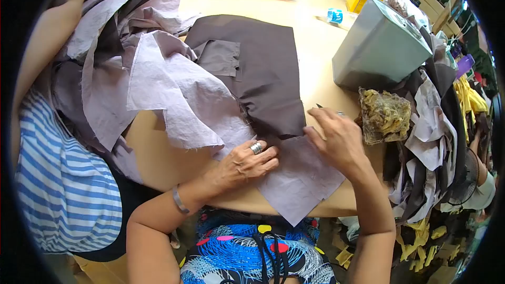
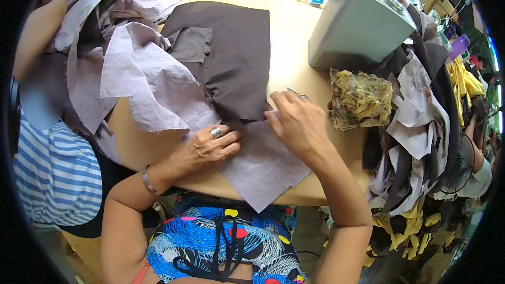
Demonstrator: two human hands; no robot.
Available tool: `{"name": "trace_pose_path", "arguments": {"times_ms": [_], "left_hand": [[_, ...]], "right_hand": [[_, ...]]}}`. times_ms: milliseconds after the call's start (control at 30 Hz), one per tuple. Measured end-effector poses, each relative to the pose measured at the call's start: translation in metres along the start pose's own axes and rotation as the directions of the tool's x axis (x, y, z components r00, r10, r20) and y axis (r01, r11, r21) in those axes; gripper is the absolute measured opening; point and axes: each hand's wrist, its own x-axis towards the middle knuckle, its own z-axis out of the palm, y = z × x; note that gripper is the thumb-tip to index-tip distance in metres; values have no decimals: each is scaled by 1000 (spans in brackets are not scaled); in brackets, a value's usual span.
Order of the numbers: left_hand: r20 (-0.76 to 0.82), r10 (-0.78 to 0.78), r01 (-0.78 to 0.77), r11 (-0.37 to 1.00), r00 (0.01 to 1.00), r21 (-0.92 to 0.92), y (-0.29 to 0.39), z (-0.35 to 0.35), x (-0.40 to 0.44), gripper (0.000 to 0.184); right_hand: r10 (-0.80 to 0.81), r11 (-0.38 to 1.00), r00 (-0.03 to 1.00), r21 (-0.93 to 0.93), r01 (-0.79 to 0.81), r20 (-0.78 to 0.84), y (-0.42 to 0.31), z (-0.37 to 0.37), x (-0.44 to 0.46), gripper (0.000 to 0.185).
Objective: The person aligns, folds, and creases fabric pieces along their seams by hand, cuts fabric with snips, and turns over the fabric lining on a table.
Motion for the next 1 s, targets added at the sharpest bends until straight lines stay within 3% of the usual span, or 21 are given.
{"name": "trace_pose_path", "arguments": {"times_ms": [33,100,200,300,333,433,467,633,800,900,1000], "left_hand": [[10,-15,15,1000,1000,-5,1,-4,2,20],[46,-49,51,998,998,-42,5,-9,4,24],[38,-70,72,997,997,-42,7,-7,3,28],[47,-82,84,995,996,-54,10,-11,5,28],[67,-83,87,995,994,-51,9,-11,4,28],[94,-106,112,992,990,-61,11,-14,4,25],[97,-111,117,991,989,-62,11,-14,4,25],[100,-134,145,983,986,-111,12,-19,6,19],[105,-95,103,992,990,-69,12,-25,9,16],[89,-55,58,998,994,-26,13,-25,8,15],[94,-8,9,1000,995,-7,13,-23,9,15]], "right_hand": [[10,1000,997,-27,-8,76,3,17,8,31],[47,999,997,6,-47,63,7,44,15,30],[116,934,993,337,-121,33,11,59,16,38],[180,882,968,407,-237,172,11,45,10,48],[194,894,969,379,-239,153,14,45,8,56],[224,843,952,450,-296,206,9,36,10,57],[166,871,974,441,-217,152,10,45,8,60],[150,834,984,521,-180,99,18,58,6,65],[139,856,983,484,-181,123,16,54,6,64],[81,850,997,522,-65,-7,19,60,3,63],[64,837,998,543,-67,23,20,60,5,61]]}}
